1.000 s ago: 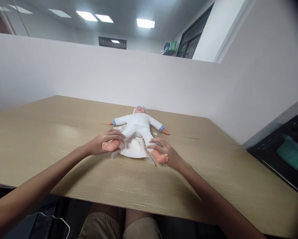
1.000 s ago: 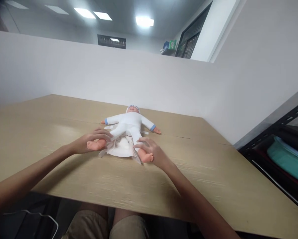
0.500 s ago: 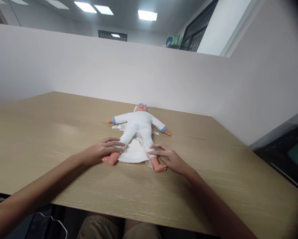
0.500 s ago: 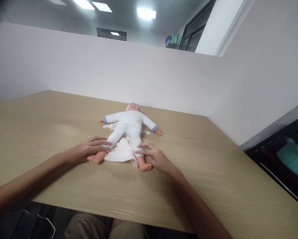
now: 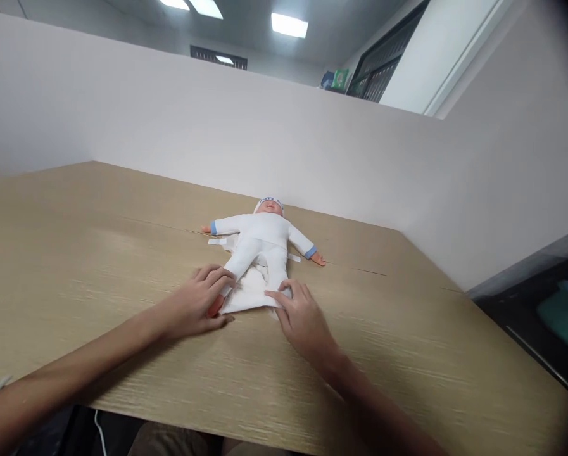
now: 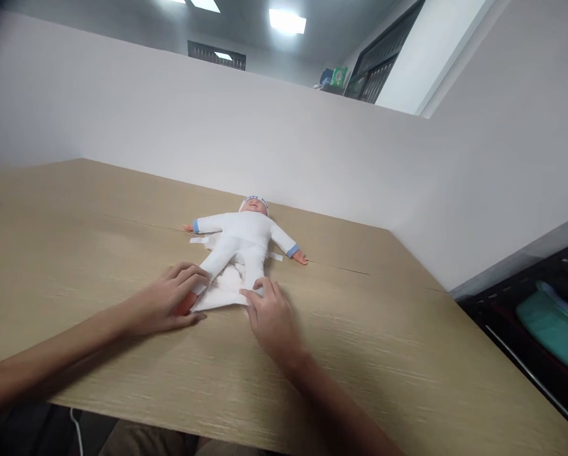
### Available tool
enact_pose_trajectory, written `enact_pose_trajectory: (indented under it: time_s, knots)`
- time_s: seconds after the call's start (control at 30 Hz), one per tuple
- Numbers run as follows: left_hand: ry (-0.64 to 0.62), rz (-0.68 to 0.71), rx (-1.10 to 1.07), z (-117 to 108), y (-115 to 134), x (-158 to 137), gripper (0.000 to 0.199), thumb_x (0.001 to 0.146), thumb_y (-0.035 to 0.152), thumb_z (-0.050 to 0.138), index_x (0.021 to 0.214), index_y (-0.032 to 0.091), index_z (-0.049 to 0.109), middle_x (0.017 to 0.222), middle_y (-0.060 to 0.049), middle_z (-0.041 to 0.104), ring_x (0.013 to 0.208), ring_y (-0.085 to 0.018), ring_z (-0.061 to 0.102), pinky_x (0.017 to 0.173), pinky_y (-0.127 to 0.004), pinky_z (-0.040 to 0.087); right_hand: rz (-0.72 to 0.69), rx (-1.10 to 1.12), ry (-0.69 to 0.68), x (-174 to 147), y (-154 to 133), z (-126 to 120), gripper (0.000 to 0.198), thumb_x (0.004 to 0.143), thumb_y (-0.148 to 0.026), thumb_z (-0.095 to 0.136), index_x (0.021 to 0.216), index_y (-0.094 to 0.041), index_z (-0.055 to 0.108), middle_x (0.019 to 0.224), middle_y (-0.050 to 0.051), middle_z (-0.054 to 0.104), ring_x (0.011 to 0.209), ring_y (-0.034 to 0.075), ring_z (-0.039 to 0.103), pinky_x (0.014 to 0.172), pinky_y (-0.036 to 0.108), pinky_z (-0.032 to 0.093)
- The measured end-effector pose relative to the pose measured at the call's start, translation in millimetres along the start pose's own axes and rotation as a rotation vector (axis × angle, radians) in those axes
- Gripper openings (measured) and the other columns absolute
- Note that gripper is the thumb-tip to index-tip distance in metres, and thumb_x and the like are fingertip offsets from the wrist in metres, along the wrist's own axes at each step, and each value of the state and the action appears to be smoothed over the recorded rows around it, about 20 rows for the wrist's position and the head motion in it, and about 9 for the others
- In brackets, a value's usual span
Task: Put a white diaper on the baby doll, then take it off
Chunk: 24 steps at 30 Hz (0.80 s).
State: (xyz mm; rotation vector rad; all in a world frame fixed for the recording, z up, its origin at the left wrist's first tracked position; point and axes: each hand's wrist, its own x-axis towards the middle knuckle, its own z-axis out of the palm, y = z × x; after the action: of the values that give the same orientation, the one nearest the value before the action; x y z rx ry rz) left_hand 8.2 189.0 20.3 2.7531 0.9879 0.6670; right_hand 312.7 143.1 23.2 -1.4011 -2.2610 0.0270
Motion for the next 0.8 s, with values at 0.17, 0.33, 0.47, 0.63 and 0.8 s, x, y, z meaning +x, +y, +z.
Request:
enact_pose_trajectory:
  time_s: [0.17,0.33,0.47,0.63,0.8]
  knots:
    - [0.032,-0.014,0.074,0.7,-2.3,13.8,0.014,0.105,0.032,0.058,0.115,0.024,0.063,0.128,-0.01,0.072,0.12,-0.035,0.058,0.104,-0.055,0.048,0.04,0.086,0.112,11.8,8.6,-0.7,0.029,0.104,-0.013,0.051,0.109,-0.025,0.076,0.109,0.01,0.07,0.104,0.03,0.062,0.092,0.046,0.056]
    - [0.136,-0.133,-0.143,-16.7,-14.9,46.3,0.031,0.113,0.043,0.042,0.1,0.024,0.063,0.102,-0.006,0.071,0.1,-0.028,0.063,0.091,-0.042,0.05,0.086,0.267,0.236,35.1,20.7,0.6,0.025,0.11,-0.027,0.046,0.105,-0.024,0.07,0.11,0.01,0.068,0.106,0.029,0.065,0.098,0.047,0.055]
    - [0.183,-0.198,-0.284,-24.6,-28.0,82.3,0.034,0.112,0.049,0.043,0.102,0.023,0.063,0.106,-0.006,0.07,0.098,-0.026,0.063,0.089,-0.039,0.048,0.131,0.385,0.323,69.8,34.6,-0.8,0.026,0.108,-0.036,0.047,0.112,-0.025,0.071,0.125,0.011,0.068,0.123,0.029,0.065,0.115,0.047,0.051]
    - [0.236,-0.25,-0.38,-27.6,-54.2,131.7,0.031,0.107,0.05,0.05,0.098,0.022,0.061,0.11,-0.008,0.066,0.107,-0.028,0.059,0.101,-0.041,0.043,0.259,0.421,0.31,116.5,56.1,-5.4,0.034,0.103,-0.042,0.045,0.11,-0.023,0.072,0.121,0.013,0.074,0.12,0.032,0.065,0.115,0.049,0.049]
    - [0.191,-0.351,-0.561,-16.1,-90.6,176.1,0.037,0.103,0.057,0.056,0.089,0.023,0.053,0.087,-0.001,0.058,0.088,-0.022,0.053,0.088,-0.036,0.042,0.387,0.483,0.245,157.7,94.5,3.2,0.038,0.1,-0.054,0.051,0.1,-0.024,0.074,0.097,0.008,0.079,0.099,0.031,0.069,0.101,0.047,0.054]
